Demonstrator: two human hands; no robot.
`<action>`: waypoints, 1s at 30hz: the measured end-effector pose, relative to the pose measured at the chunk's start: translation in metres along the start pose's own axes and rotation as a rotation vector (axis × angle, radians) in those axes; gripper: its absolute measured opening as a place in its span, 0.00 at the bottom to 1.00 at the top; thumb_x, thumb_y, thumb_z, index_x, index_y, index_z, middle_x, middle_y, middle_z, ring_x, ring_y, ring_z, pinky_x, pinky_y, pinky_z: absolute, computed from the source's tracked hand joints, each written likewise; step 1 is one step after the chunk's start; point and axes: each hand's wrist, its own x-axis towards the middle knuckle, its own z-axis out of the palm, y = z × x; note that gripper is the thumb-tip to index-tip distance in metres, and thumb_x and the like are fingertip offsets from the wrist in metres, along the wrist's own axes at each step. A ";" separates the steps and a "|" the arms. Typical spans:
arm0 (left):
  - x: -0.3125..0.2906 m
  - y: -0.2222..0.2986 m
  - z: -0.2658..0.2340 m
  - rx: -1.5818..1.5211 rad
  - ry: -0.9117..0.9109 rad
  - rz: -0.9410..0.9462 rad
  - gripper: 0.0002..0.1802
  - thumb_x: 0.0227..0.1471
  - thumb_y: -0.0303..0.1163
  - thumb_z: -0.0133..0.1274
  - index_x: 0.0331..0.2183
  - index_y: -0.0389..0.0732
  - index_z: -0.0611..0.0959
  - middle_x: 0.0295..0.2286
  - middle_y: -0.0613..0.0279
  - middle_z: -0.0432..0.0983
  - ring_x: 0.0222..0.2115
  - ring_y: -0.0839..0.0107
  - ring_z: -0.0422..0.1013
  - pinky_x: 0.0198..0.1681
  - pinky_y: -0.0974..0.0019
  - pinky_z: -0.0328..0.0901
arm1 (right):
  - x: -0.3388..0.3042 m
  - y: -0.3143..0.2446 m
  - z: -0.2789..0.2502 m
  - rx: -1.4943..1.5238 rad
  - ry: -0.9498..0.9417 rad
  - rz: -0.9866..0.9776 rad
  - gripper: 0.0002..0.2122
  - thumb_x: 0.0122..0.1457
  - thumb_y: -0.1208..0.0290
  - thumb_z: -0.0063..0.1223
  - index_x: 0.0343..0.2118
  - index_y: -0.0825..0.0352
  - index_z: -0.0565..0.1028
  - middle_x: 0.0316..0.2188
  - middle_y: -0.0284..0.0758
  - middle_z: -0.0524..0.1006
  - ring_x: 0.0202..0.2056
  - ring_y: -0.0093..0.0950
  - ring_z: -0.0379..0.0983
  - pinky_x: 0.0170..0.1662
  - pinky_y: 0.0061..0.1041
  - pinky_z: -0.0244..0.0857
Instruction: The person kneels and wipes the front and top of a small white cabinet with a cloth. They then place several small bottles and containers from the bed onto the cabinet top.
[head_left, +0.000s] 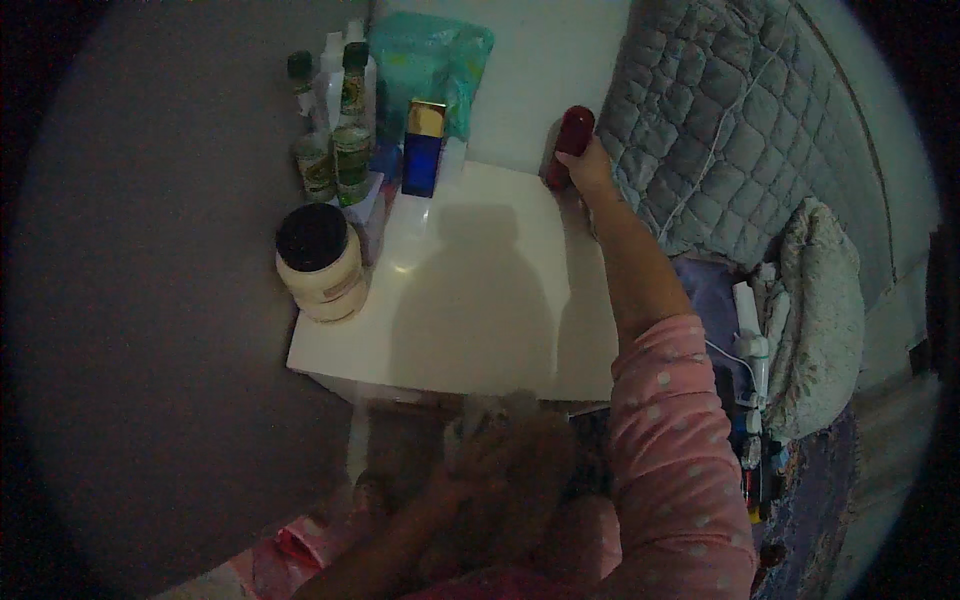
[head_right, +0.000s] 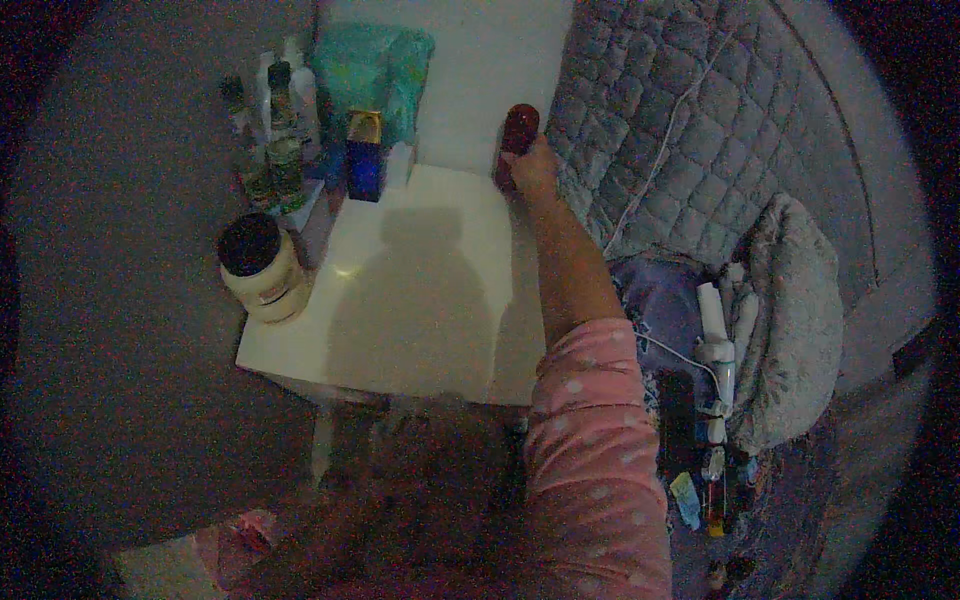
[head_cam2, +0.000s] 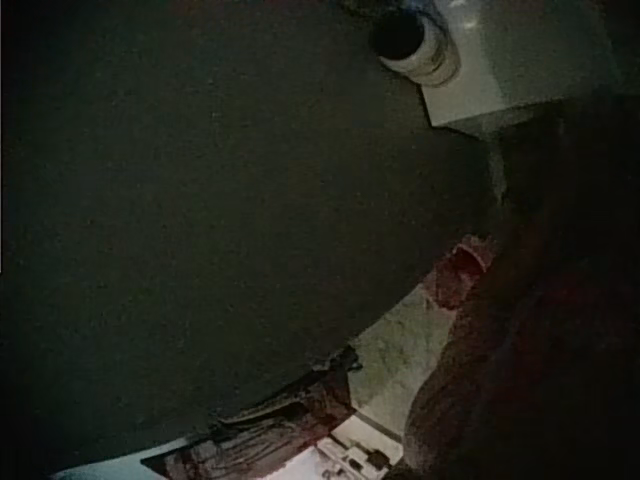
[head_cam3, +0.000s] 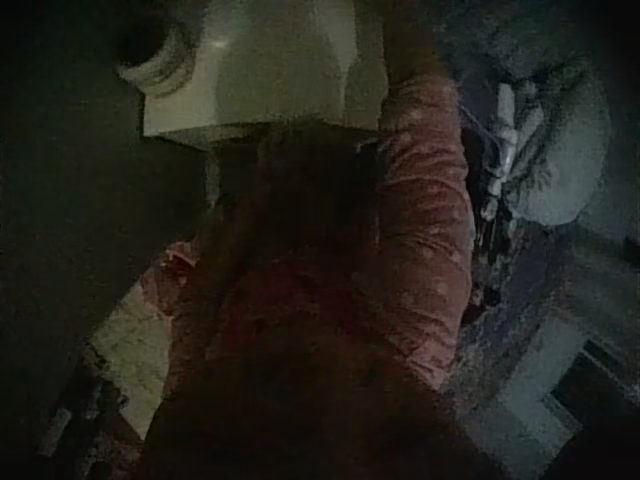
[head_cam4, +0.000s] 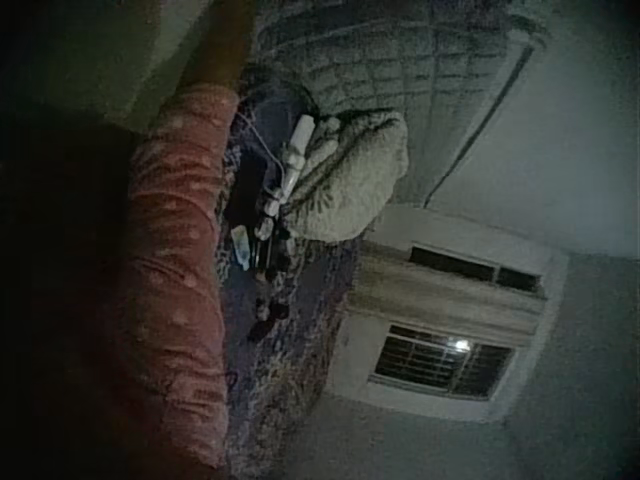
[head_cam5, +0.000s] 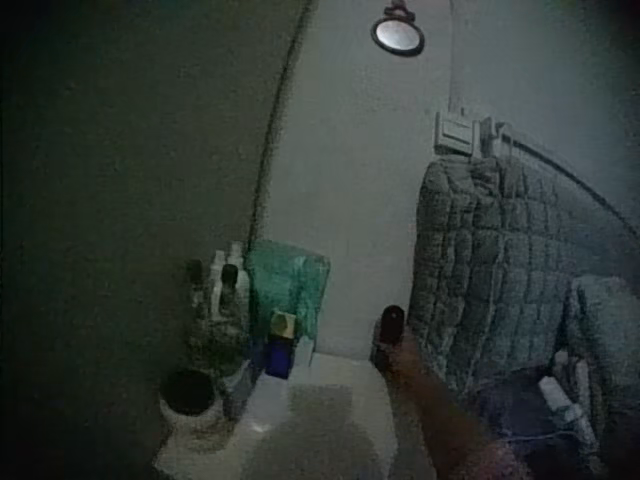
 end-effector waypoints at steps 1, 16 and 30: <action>0.000 0.001 -0.001 -0.004 0.009 -0.003 0.30 0.43 0.28 0.54 0.50 0.34 0.68 0.49 0.58 0.65 0.50 0.65 0.61 0.53 0.63 0.56 | 0.002 -0.001 0.008 -0.009 0.005 0.013 0.32 0.42 0.63 0.64 0.49 0.72 0.62 0.42 0.49 0.71 0.44 0.45 0.69 0.47 0.37 0.63; 0.004 -0.006 0.002 0.012 0.022 -0.015 0.28 0.44 0.30 0.52 0.49 0.35 0.68 0.48 0.58 0.65 0.49 0.65 0.62 0.52 0.63 0.57 | 0.016 0.031 0.016 0.101 -0.062 0.180 0.23 0.50 0.75 0.55 0.50 0.70 0.63 0.41 0.41 0.71 0.42 0.34 0.69 0.39 0.30 0.70; -0.001 -0.006 -0.003 -0.005 -0.004 0.026 0.27 0.45 0.32 0.50 0.48 0.35 0.69 0.47 0.58 0.66 0.48 0.65 0.62 0.52 0.64 0.57 | -0.033 -0.039 -0.027 -0.450 -0.087 0.030 0.13 0.47 0.68 0.54 0.34 0.72 0.74 0.37 0.48 0.73 0.41 0.43 0.70 0.44 0.35 0.66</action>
